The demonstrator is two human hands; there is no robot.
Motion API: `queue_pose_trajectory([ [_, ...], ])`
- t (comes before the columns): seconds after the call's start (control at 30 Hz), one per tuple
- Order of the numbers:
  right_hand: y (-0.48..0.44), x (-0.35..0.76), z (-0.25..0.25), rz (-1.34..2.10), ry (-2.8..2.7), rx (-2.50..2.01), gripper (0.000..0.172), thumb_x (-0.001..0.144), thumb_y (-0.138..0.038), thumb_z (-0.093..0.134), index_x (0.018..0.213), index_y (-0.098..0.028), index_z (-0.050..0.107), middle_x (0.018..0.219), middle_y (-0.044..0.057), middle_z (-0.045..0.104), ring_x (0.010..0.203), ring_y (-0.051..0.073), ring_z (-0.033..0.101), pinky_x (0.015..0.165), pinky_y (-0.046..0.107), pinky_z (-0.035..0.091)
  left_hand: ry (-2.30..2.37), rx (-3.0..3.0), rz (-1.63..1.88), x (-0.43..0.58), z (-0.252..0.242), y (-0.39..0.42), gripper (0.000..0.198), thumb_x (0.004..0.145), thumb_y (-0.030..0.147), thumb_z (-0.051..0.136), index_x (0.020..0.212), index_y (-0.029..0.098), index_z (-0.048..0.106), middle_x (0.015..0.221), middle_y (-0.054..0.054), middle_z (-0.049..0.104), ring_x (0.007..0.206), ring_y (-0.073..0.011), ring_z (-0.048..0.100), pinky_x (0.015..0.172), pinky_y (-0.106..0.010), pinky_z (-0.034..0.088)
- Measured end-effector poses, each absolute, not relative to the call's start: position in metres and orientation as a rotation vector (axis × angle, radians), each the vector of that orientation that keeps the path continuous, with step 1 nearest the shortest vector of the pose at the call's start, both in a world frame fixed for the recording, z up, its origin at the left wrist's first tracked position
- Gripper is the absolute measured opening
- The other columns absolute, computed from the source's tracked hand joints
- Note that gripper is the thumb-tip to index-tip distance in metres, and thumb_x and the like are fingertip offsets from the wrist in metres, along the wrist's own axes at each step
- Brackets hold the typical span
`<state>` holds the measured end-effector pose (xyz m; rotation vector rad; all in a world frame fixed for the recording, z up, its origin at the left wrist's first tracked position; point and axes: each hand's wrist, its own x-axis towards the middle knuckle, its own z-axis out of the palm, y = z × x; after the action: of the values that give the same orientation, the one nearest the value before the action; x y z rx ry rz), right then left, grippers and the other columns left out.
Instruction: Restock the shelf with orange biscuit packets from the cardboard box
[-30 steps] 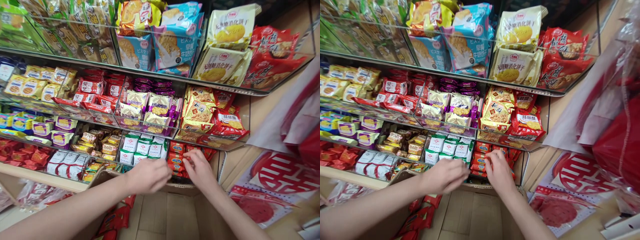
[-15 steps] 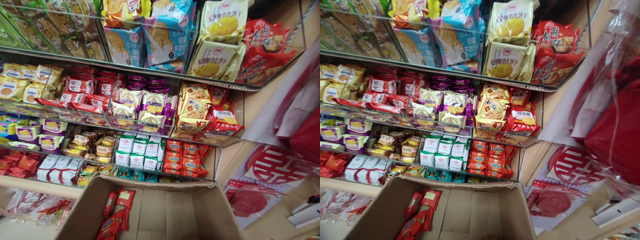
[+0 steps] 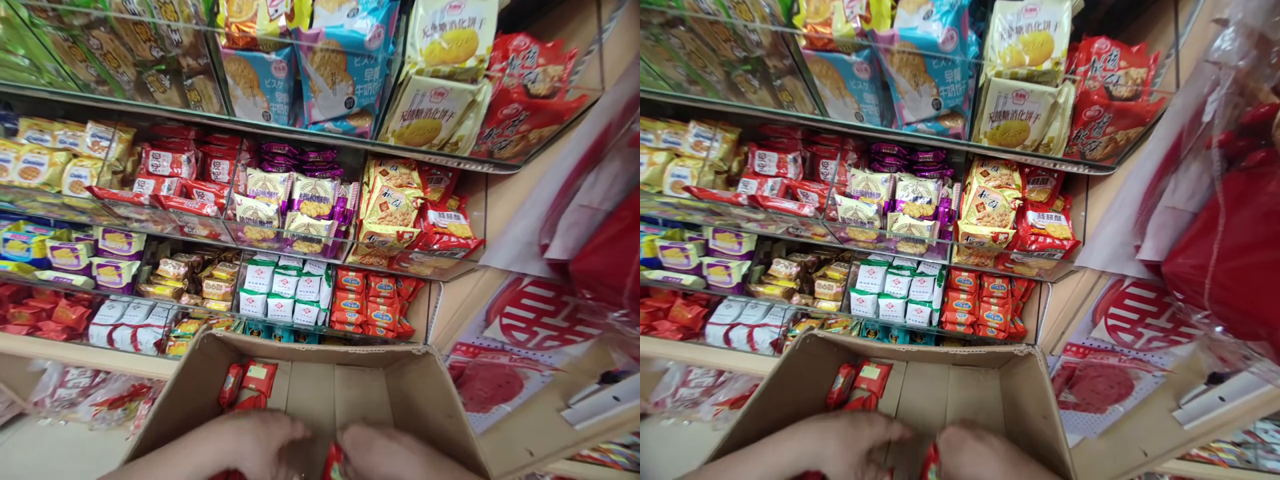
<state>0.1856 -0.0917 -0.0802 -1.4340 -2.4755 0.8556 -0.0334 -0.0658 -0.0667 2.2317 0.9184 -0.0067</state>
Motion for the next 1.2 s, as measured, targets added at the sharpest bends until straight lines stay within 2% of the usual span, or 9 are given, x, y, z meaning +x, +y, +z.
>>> queue_pose_trajectory([
  [0.07, -0.087, 0.185, -0.050, 0.902, -2.405, -1.451, 0.015, 0.077, -0.029, 0.046, 0.071, -0.021, 0.056, 0.060, 0.001, 0.058, 0.050, 0.013, 0.055, 0.040, 0.023, 0.034, 0.937, 2.038, 0.044, -0.030, -0.040, -0.063, 0.070, 0.058, 0.035, 0.070, 0.122, 0.024, 0.044, 0.081, -0.004, 0.067, 0.067, -0.0175, 0.062, 0.052, -0.022, 0.044],
  [0.2, -0.079, 0.186, -0.012, 1.217, -2.041, -1.309, 0.029, 0.086, -0.039, 0.035, 0.086, -0.017, 0.053, 0.073, 0.001, 0.057, 0.055, 0.010, 0.053, 0.046, 0.020, 0.040, 0.725, 1.523, 0.363, -0.015, -0.018, -0.064, 0.046, 0.071, 0.035, 0.061, 0.111, 0.018, 0.046, 0.081, -0.004, 0.064, 0.066, -0.0117, 0.060, 0.057, -0.021, 0.045],
  [0.33, -0.079, 0.187, -0.007, 1.403, -1.743, -1.135, 0.028, 0.082, -0.036, 0.048, 0.104, -0.018, 0.050, 0.086, 0.003, 0.061, 0.072, 0.012, 0.056, 0.056, 0.022, 0.045, 0.723, 1.298, 0.591, -0.004, -0.013, -0.066, 0.047, 0.070, 0.036, 0.064, 0.106, 0.014, 0.044, 0.070, -0.002, 0.063, 0.060, -0.0103, 0.060, 0.053, -0.019, 0.043],
  [0.5, -0.077, 0.190, -0.009, 1.126, -1.735, -1.080, 0.025, 0.077, -0.029, 0.057, 0.100, -0.019, 0.056, 0.096, 0.005, 0.061, 0.089, 0.017, 0.057, 0.081, 0.032, 0.046, 0.722, 1.327, 0.696, 0.002, -0.001, -0.063, 0.037, 0.074, 0.034, 0.060, 0.103, 0.015, 0.047, 0.080, -0.006, 0.066, 0.069, -0.0139, 0.064, 0.058, -0.023, 0.048],
  [0.63, -0.080, 0.190, -0.009, 1.001, -1.525, -1.022, 0.032, 0.075, -0.031, 0.059, 0.105, -0.023, 0.053, 0.113, 0.009, 0.055, 0.092, 0.019, 0.057, 0.079, 0.033, 0.047, 0.728, 1.802, 1.137, 0.002, -0.001, -0.063, 0.022, 0.073, 0.016, 0.059, 0.093, 0.017, 0.054, 0.107, -0.010, 0.062, 0.098, -0.0184, 0.059, 0.082, -0.032, 0.048],
  [0.83, -0.085, 0.183, -0.002, 1.539, -1.026, -0.839, 0.041, 0.080, -0.039, 0.050, 0.117, -0.024, 0.042, 0.097, 0.007, 0.063, 0.078, 0.019, 0.061, 0.066, 0.035, 0.049, 0.624, 2.587, 1.339, 0.000, -0.012, -0.062, 0.029, 0.076, 0.003, 0.049, 0.098, 0.021, 0.053, 0.119, -0.011, 0.052, 0.115, -0.0194, 0.047, 0.091, -0.034, 0.044],
  [1.03, -0.077, 0.187, -0.003, 1.347, -1.178, -0.959, 0.040, 0.075, -0.036, 0.060, 0.107, -0.022, 0.039, 0.089, 0.005, 0.065, 0.077, 0.016, 0.061, 0.070, 0.030, 0.047, 0.664, 2.382, 1.078, 0.003, -0.013, -0.070, 0.048, 0.074, 0.001, 0.042, 0.117, 0.020, 0.041, 0.142, -0.013, 0.018, 0.129, -0.0253, 0.023, 0.099, -0.042, 0.035],
  [1.1, -0.077, 0.188, -0.005, 1.295, -1.240, -0.960, 0.039, 0.076, -0.036, 0.059, 0.105, -0.023, 0.036, 0.087, 0.004, 0.065, 0.073, 0.015, 0.061, 0.066, 0.029, 0.048, 0.716, 2.097, 1.075, 0.008, -0.010, -0.068, 0.051, 0.077, 0.007, 0.044, 0.124, 0.021, 0.034, 0.138, -0.015, 0.027, 0.123, -0.0238, 0.036, 0.093, -0.039, 0.042],
  [1.2, -0.080, 0.183, -0.004, 1.253, -1.315, -0.925, 0.043, 0.078, -0.035, 0.056, 0.111, -0.024, 0.031, 0.098, 0.007, 0.063, 0.077, 0.014, 0.061, 0.065, 0.028, 0.049, 0.771, 1.726, 1.022, 0.019, -0.002, -0.059, 0.039, 0.079, 0.018, 0.051, 0.116, 0.017, 0.041, 0.107, -0.012, 0.056, 0.093, -0.0174, 0.056, 0.077, -0.032, 0.050],
])
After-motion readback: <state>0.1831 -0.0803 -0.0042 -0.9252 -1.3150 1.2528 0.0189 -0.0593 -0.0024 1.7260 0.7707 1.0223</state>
